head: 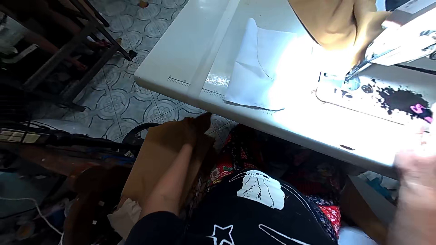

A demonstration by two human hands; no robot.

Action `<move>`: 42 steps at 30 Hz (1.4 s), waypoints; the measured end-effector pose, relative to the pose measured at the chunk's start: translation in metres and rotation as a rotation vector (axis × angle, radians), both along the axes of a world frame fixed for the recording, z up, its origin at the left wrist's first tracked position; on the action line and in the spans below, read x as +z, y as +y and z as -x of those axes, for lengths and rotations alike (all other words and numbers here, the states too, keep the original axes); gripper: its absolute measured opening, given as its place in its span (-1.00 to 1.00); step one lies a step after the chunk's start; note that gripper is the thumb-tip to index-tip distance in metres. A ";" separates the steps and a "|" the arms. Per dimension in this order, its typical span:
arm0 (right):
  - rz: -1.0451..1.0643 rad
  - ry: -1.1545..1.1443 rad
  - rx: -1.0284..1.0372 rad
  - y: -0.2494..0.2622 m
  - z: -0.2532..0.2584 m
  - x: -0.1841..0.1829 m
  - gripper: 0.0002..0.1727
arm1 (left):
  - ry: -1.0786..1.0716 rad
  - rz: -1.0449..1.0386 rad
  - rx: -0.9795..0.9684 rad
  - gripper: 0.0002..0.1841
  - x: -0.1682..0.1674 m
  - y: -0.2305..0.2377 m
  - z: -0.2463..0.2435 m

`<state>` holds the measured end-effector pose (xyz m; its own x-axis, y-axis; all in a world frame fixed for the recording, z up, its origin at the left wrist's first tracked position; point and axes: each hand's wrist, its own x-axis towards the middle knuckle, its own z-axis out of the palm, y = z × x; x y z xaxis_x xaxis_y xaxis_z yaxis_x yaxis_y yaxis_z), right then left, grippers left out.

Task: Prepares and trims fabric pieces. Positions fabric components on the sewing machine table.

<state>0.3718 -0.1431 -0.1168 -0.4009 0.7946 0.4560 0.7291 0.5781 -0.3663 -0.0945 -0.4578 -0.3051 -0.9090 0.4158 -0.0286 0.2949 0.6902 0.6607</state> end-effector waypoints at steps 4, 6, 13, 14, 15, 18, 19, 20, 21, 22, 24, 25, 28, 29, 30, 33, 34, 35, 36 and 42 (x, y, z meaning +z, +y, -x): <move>-0.133 0.304 0.366 -0.087 0.060 -0.003 -0.59 | 0.108 -0.641 0.373 -0.55 0.093 -0.002 -0.020; 0.006 0.404 0.727 -0.122 0.103 -0.012 -0.70 | 0.195 -0.836 0.358 -0.58 0.155 0.013 -0.028; 0.822 0.582 1.239 -0.193 0.220 0.009 -0.06 | 0.437 -1.329 -0.311 -0.73 0.317 0.140 -0.077; 0.909 0.698 1.145 -0.195 0.222 0.016 -0.24 | 0.386 -1.294 -0.384 -0.75 0.326 0.160 -0.089; 0.963 0.803 1.005 -0.195 0.221 0.021 -0.46 | 0.360 -1.187 -0.458 -0.76 0.329 0.178 -0.098; 1.112 0.896 0.685 -0.184 0.192 0.018 -0.80 | 0.457 -0.493 -0.794 -0.65 0.306 0.204 -0.102; 1.195 0.839 0.624 -0.181 0.173 0.014 -0.83 | 0.484 -0.275 -0.908 -0.61 0.287 0.207 -0.101; 1.278 0.736 0.567 -0.178 0.152 0.013 -0.83 | 0.465 -0.074 -0.974 -0.55 0.268 0.204 -0.103; 1.340 0.605 0.518 -0.174 0.132 0.013 -0.81 | 0.404 0.109 -1.006 -0.46 0.251 0.200 -0.107; 1.323 0.481 0.488 -0.171 0.114 0.016 -0.78 | 0.338 0.256 -1.018 -0.37 0.238 0.195 -0.110; 0.950 0.383 0.396 -0.171 0.089 0.024 -0.65 | 0.297 0.374 -1.003 -0.30 0.229 0.183 -0.116; 0.638 0.362 0.320 -0.167 0.084 0.025 -0.60 | 0.292 0.396 -0.998 -0.28 0.229 0.177 -0.120; 0.064 0.363 0.259 -0.135 0.094 0.033 -0.61 | 0.291 0.375 -1.028 -0.28 0.228 0.162 -0.135; 0.030 0.344 0.306 -0.123 0.104 0.036 -0.59 | 0.289 0.360 -1.046 -0.30 0.230 0.159 -0.139; 0.052 0.291 0.358 -0.113 0.114 0.036 -0.54 | 0.281 0.348 -1.062 -0.33 0.232 0.158 -0.140; 0.301 -0.021 0.440 -0.089 0.145 0.027 -0.28 | 0.301 0.216 -0.958 -0.45 0.244 0.170 -0.115; 0.382 -0.157 0.445 -0.084 0.153 0.024 -0.22 | 0.308 0.157 -0.842 -0.44 0.248 0.178 -0.098; 0.410 -0.269 0.443 -0.083 0.159 0.023 -0.17 | 0.306 0.108 -0.704 -0.39 0.252 0.188 -0.080; 0.400 -0.312 0.438 -0.084 0.163 0.022 -0.17 | 0.268 0.095 -0.579 -0.29 0.255 0.199 -0.061; 0.399 -0.208 0.343 -0.095 0.163 0.016 -0.20 | 0.251 0.061 -0.462 -0.56 0.269 0.240 -0.001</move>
